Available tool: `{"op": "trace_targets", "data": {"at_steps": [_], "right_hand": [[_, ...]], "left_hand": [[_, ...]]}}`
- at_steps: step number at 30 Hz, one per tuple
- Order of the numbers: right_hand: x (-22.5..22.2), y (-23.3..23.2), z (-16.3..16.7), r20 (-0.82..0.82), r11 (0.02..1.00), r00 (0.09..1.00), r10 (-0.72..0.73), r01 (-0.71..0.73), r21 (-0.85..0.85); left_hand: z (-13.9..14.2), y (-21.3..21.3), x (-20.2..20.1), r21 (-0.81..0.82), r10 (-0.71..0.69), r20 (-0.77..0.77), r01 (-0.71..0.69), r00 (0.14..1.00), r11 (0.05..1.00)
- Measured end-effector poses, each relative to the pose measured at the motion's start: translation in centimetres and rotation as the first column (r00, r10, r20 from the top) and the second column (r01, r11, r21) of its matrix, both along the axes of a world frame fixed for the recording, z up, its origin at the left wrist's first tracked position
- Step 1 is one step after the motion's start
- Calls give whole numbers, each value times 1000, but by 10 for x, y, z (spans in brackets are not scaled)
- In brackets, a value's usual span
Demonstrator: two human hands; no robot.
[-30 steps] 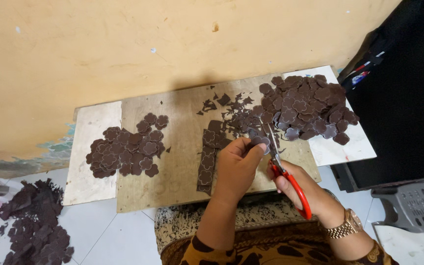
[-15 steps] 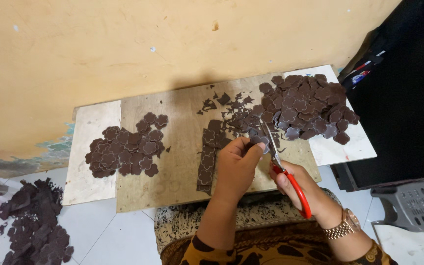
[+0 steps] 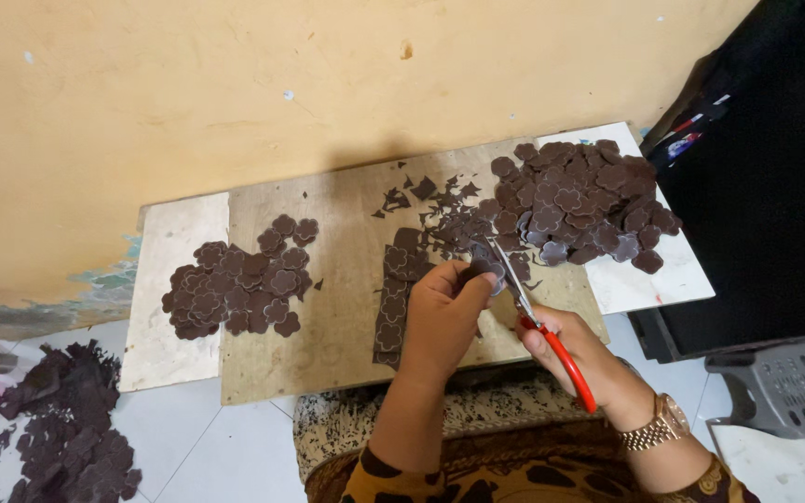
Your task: The person uses red-handled scissors to cut flower-shaped pieces from a dark brown sheet on a low wooden table. They hold the sheet with the left hand and cut with the right, placing finished pieces into a growing pile on the right side of the table.
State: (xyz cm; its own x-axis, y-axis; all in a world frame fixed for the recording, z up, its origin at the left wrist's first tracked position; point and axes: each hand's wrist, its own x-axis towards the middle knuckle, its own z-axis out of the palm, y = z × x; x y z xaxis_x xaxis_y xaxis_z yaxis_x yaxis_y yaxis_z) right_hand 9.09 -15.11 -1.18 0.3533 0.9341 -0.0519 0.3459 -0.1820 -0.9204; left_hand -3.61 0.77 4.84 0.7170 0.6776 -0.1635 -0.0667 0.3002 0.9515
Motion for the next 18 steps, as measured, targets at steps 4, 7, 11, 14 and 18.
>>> {"op": "trace_targets", "data": {"at_steps": [4,7,11,14,18], "right_hand": [[3,-1,-5,-9,1000,1000,-17,17,-25],[4,0,-7,-12,999,1000,-14,14,-41],[4,4,-9,-18,1000,1000,-20,20,-20],[3,6,-7,-49,1000,998,-26,26,-4],[8,14,-1,-21,999,999,-28,27,-34]], "left_hand": [[-6,2,1,7,15,14,-15,1000,1000],[-11,4,3,3,23,52,-23,998,1000],[-14,6,5,-18,8,113,-6,994,1000],[-15,9,7,14,24,83,-26,996,1000],[-14,15,11,-47,45,162,-38,986,998]]}}
